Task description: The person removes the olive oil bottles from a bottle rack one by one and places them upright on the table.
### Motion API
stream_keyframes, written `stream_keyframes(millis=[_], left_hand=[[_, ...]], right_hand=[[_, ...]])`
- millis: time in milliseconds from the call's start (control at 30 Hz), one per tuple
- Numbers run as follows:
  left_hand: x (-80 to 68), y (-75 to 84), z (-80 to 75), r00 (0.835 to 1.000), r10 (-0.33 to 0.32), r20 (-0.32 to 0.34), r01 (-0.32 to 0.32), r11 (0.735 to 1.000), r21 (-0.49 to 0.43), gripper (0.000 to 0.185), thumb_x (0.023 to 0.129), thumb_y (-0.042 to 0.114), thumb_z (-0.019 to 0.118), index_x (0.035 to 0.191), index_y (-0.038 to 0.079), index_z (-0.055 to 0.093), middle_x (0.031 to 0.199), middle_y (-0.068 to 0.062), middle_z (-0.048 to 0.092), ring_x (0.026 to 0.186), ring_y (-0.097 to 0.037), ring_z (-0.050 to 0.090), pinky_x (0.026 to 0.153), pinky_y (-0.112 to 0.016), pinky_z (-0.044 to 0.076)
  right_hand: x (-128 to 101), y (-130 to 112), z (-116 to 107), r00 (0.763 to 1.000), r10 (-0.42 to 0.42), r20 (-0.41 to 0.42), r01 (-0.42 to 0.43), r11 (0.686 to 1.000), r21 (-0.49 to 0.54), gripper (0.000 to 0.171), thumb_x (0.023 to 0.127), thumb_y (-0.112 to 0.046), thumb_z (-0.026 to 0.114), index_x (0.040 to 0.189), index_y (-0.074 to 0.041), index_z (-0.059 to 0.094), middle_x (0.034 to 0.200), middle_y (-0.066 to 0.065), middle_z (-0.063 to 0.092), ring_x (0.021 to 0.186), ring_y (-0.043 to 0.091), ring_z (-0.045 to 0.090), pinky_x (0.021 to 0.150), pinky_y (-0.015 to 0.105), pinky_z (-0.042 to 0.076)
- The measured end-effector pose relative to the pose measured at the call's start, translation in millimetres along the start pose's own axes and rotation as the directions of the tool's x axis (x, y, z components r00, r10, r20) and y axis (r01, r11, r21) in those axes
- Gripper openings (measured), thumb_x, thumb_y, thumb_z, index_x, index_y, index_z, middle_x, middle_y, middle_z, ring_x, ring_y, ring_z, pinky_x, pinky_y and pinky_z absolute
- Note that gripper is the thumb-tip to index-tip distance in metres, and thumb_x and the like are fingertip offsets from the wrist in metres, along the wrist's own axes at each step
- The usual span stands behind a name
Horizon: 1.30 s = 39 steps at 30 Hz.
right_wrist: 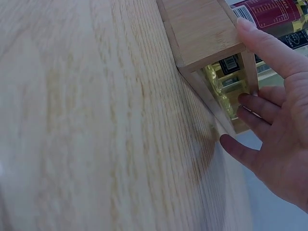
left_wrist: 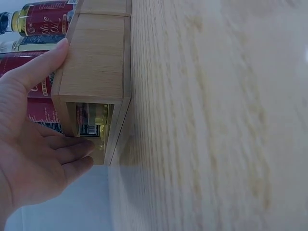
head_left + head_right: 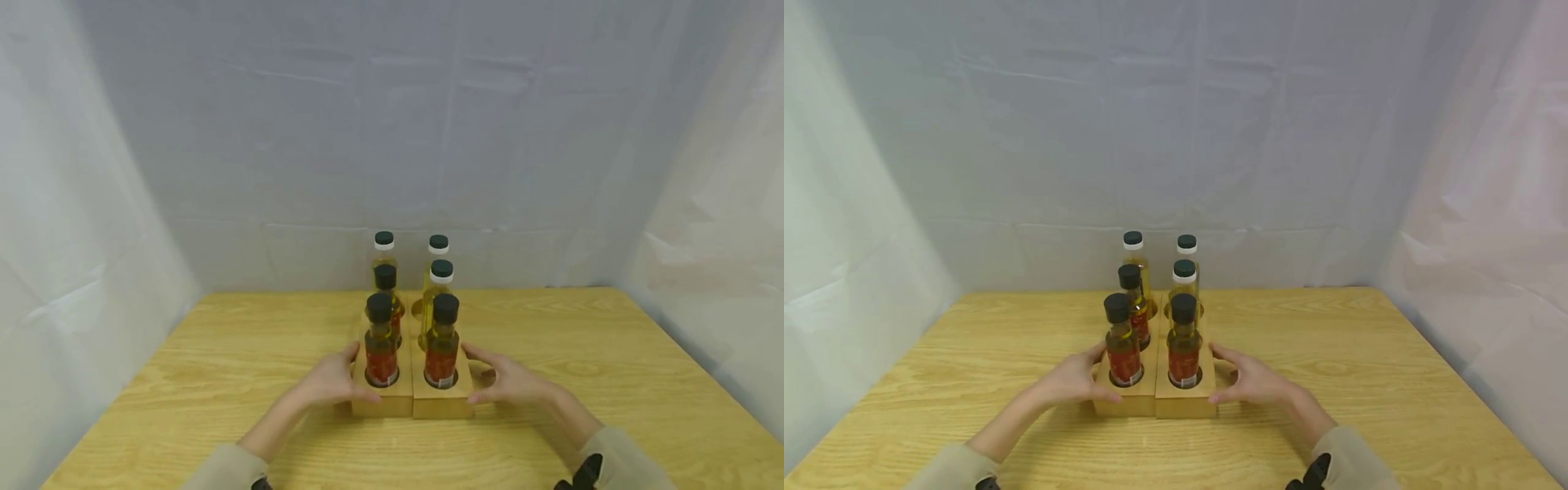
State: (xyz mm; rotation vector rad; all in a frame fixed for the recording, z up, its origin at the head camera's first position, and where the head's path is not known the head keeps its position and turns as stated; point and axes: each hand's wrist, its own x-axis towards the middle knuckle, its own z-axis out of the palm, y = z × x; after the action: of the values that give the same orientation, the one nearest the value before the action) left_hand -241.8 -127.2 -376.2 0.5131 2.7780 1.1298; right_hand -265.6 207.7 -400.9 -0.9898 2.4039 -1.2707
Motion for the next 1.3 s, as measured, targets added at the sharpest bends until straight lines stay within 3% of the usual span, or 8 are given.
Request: stream_keyframes(millis=[233,400,533,700,933,1033,1300], left_hand=[[-0.4,4.8,-2.1,0.999,-0.01,0.046,0.008,0.999,0.036,0.111,0.064,0.041,0.083,0.139,-0.014,0.023,0.134,-0.034,0.038,0.121,-0.044,0.042,0.1,-0.05,0.037],[-3.6,7.0,-6.4,0.995,-0.044,0.092,0.048,0.998,-0.043,0.11,0.067,0.039,0.082,0.14,-0.015,0.02,0.137,-0.035,0.034,0.125,-0.045,0.037,0.102,-0.052,0.033],[-7.1,6.6,-9.6,0.993,-0.065,0.1,0.08,0.984,-0.158,0.106,0.07,0.035,0.081,0.14,-0.015,0.019,0.14,-0.035,0.029,0.128,-0.046,0.031,0.104,-0.053,0.029],[-11.4,7.7,-11.5,0.994,-0.082,0.078,0.099,0.965,-0.243,0.1,0.07,0.027,0.081,0.139,-0.016,0.022,0.139,-0.035,0.031,0.127,-0.047,0.032,0.104,-0.054,0.028],[-16.3,6.8,-10.4,0.994,-0.075,0.078,0.099,0.923,-0.373,0.094,0.073,0.017,0.079,0.139,-0.016,0.021,0.141,-0.034,0.026,0.128,-0.047,0.031,0.104,-0.054,0.028],[-17.3,5.0,-9.6,0.994,-0.065,0.085,0.093,0.917,-0.388,0.094,0.073,0.014,0.078,0.139,-0.017,0.019,0.142,-0.035,0.023,0.129,-0.047,0.029,0.104,-0.053,0.028],[-18.1,-0.5,-6.9,0.995,-0.032,0.095,0.065,0.93,-0.362,0.097,0.072,0.011,0.079,0.139,-0.017,0.015,0.143,-0.036,0.019,0.13,-0.048,0.025,0.106,-0.053,0.025]], right_hand=[[-3,-5,0,1.0,0.006,0.013,-0.005,1.0,-0.007,0.093,0.081,-0.025,0.073,0.143,0.012,0.014,0.144,0.035,0.02,0.123,0.053,0.033,0.099,0.058,0.032],[-5,-6,-1,1.0,-0.012,-0.006,0.012,1.0,-0.006,0.087,0.083,-0.022,0.07,0.142,0.012,0.016,0.144,0.033,0.021,0.127,0.05,0.029,0.099,0.058,0.032],[-6,-9,-4,0.995,-0.04,-0.088,0.038,0.999,-0.031,0.079,0.085,-0.017,0.067,0.143,0.008,0.02,0.144,0.03,0.026,0.129,0.046,0.029,0.097,0.057,0.036],[-4,-18,-7,0.969,-0.064,-0.24,0.057,0.998,-0.035,0.067,0.087,-0.013,0.065,0.14,0.008,0.029,0.138,0.029,0.037,0.124,0.045,0.036,0.095,0.052,0.041],[1,-38,-1,0.926,0.048,-0.375,-0.012,0.995,0.099,0.052,0.088,-0.016,0.063,0.132,0.005,0.045,0.127,0.023,0.052,0.113,0.04,0.05,0.085,0.033,0.051],[4,-44,4,0.921,0.062,-0.386,-0.016,0.993,0.121,0.05,0.088,-0.016,0.064,0.13,0.005,0.048,0.122,0.021,0.056,0.111,0.036,0.053,0.085,0.032,0.05],[15,-52,17,0.944,0.025,-0.33,0.02,0.991,0.132,0.057,0.084,-0.016,0.069,0.131,0.007,0.045,0.121,0.023,0.056,0.107,0.036,0.055,0.084,0.032,0.051]])
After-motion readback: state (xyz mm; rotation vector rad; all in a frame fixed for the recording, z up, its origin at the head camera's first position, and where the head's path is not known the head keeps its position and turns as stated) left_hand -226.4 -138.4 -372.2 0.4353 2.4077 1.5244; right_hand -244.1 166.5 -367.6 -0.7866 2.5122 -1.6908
